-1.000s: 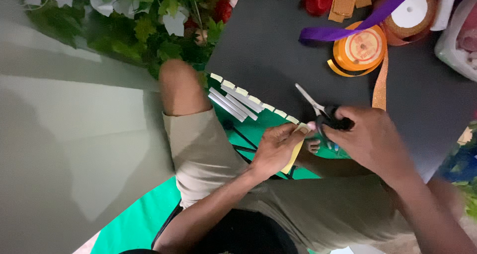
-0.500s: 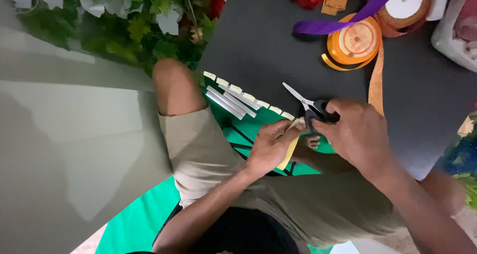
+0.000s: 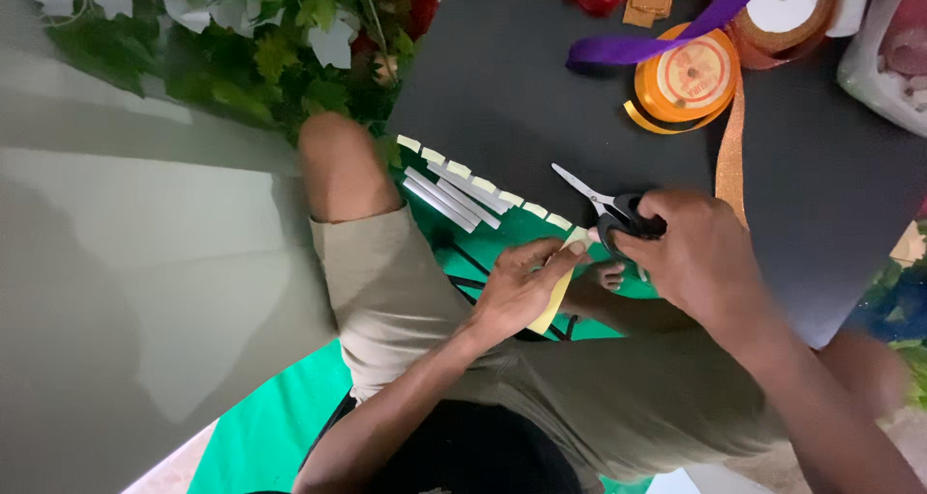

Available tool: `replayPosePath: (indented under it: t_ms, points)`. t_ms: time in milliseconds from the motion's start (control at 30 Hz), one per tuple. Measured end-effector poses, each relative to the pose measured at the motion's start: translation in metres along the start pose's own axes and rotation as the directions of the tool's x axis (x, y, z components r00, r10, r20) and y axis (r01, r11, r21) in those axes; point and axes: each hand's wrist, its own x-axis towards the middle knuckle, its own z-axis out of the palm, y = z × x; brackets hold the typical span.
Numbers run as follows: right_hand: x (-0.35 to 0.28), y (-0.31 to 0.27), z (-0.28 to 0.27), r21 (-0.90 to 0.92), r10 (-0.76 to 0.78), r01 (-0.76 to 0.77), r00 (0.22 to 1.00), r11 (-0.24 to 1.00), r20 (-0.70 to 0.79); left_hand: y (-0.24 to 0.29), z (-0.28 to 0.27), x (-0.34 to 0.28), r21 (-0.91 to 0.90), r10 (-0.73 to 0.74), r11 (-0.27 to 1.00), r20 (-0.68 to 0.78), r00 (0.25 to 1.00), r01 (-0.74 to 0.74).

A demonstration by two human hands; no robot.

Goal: The person wraps a purple ribbon around a white tube and cuts small pieces of yellow tape with shears.

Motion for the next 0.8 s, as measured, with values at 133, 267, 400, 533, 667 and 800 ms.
replayPosePath:
  t_ms: [133,267,400,533,667,800]
  points:
    - [0.0,0.009,0.004,-0.018,0.068,-0.067,0.997,0.998,0.037,0.01,-0.006,-0.005,0.047,-0.056,0.997,0.011,0.998,0.056]
    - [0.0,0.01,0.004,0.032,0.022,-0.022,1.0,0.999,-0.007,-0.003,-0.003,-0.001,-0.103,0.072,0.993,0.067,0.995,-0.065]
    - [-0.002,0.018,-0.003,0.055,-0.137,0.137,0.991,0.989,0.007,-0.015,0.004,0.004,-0.238,0.07,0.969,0.028,0.997,-0.061]
    - [-0.01,0.015,-0.019,0.112,-0.106,0.095,0.99,0.989,0.096,0.0,0.002,0.001,-0.153,0.021,0.988,-0.006,1.0,-0.021]
    - [-0.021,-0.01,-0.061,-0.144,0.252,-0.207,0.819,0.968,0.516,-0.009,0.001,0.004,-0.196,0.048,0.98,0.03,0.998,-0.041]
    - [-0.022,-0.038,-0.094,-0.227,0.371,-0.307,0.575,0.924,0.73,-0.002,0.003,0.004,-0.163,0.033,0.986,0.028,0.999,-0.028]
